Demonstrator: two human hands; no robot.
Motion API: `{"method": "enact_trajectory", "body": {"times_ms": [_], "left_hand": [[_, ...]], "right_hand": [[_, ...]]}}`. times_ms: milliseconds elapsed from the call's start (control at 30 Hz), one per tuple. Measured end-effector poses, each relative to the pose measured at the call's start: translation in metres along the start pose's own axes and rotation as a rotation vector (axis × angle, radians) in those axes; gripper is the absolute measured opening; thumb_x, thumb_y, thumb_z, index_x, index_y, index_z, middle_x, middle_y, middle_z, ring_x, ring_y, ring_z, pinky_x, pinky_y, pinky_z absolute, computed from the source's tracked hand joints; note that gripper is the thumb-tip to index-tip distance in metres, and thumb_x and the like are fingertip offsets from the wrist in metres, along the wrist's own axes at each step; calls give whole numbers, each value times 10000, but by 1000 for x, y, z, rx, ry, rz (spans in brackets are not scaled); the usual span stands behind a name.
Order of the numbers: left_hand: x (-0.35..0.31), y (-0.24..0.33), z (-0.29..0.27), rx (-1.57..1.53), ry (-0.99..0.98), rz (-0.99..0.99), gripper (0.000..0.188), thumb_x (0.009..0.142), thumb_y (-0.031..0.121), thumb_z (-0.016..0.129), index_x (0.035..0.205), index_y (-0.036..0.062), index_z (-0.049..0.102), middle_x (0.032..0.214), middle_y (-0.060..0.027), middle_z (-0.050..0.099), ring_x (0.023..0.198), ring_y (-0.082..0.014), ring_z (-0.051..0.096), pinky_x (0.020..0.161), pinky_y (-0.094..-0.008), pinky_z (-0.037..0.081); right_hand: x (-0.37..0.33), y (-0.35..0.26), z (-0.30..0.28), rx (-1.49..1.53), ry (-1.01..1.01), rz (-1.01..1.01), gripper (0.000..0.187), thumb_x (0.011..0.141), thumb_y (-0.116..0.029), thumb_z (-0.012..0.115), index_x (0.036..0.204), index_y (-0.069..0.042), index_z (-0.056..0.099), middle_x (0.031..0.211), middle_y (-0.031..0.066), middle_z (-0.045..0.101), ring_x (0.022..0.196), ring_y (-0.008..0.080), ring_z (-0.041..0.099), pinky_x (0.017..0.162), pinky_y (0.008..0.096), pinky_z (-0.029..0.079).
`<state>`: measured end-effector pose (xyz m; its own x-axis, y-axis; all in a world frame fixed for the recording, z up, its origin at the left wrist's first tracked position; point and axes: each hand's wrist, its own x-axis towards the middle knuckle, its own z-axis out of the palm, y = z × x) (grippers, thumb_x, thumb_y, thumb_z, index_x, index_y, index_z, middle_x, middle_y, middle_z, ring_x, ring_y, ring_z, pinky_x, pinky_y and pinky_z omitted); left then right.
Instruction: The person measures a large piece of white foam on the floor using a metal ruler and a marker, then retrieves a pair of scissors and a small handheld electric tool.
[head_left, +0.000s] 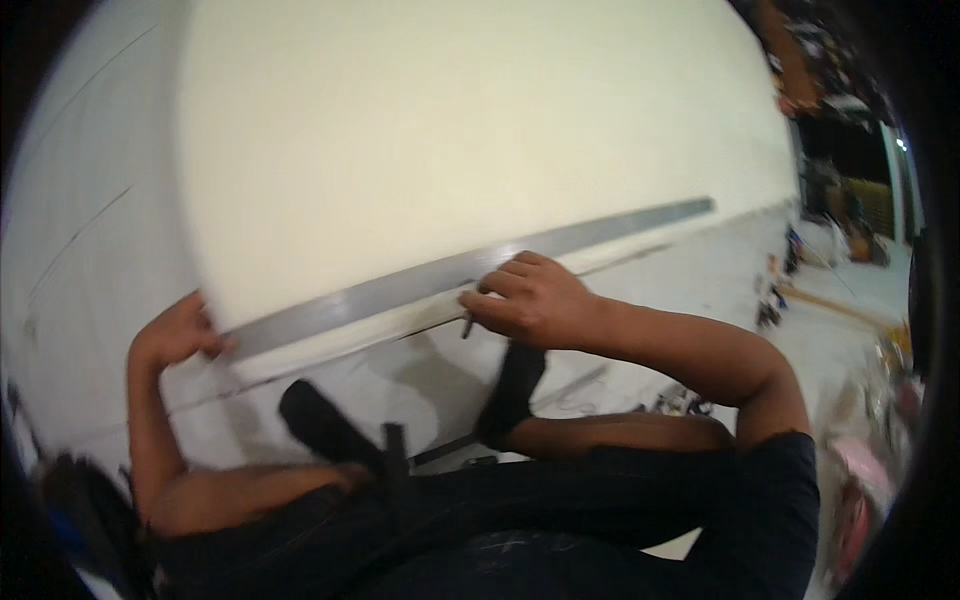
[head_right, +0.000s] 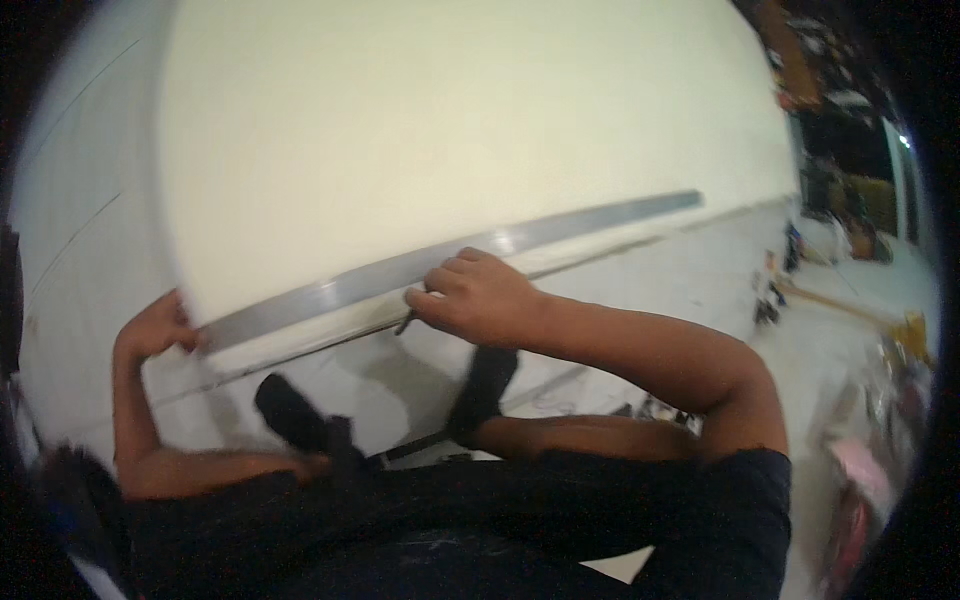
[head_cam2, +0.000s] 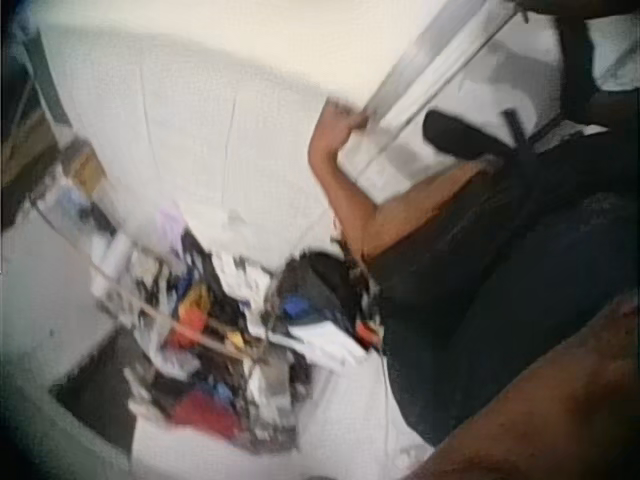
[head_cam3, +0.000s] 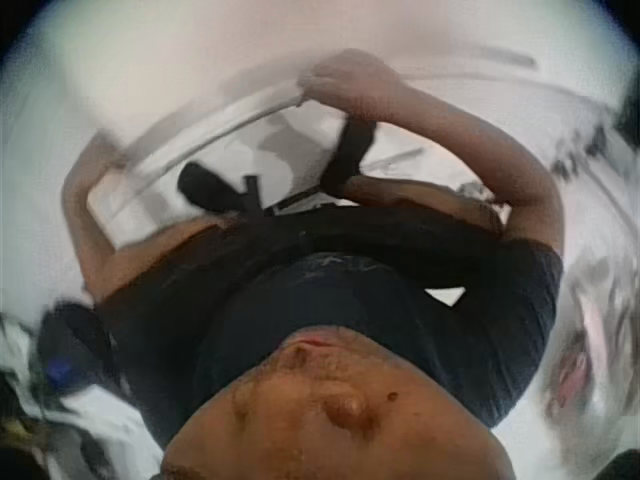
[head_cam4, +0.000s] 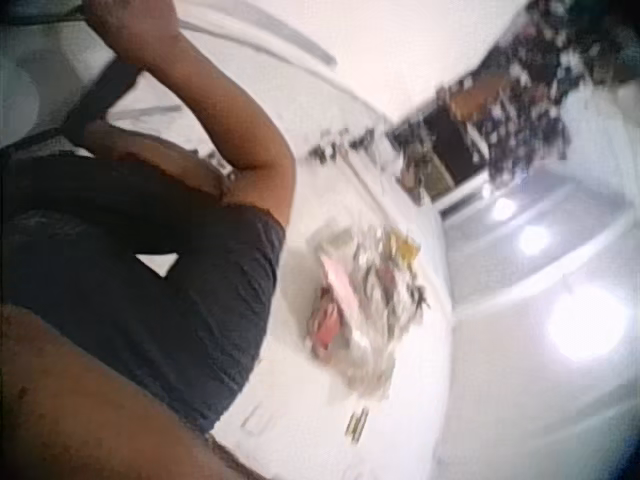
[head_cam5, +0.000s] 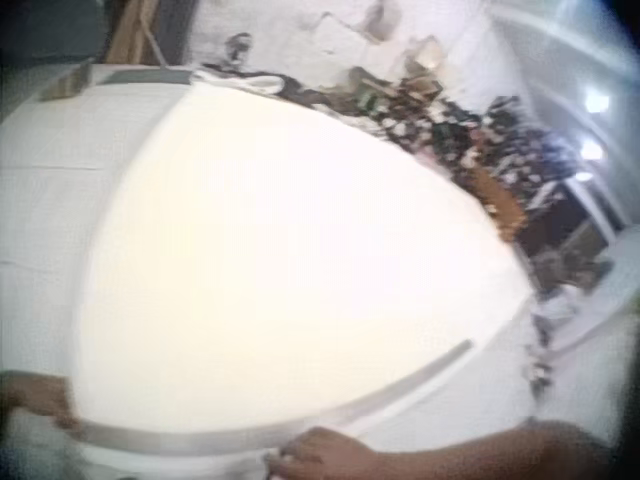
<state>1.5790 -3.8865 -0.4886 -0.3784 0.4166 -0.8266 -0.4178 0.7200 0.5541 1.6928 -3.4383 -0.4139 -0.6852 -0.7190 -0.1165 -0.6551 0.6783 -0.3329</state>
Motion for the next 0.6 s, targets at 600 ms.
{"method": "enact_trajectory", "body": {"times_ms": [600], "left_hand": [[-39, 29, 26, 480, 385, -76, 542, 667, 208, 789, 1088, 11, 510, 769, -91, 551, 659, -216, 528, 643, -331, 479]], "right_hand": [[190, -57, 3, 659, 260, -66, 235, 883, -177, 623, 1058, -21, 635, 982, 177, 662, 942, 322, 644, 772, 365, 528]]}}
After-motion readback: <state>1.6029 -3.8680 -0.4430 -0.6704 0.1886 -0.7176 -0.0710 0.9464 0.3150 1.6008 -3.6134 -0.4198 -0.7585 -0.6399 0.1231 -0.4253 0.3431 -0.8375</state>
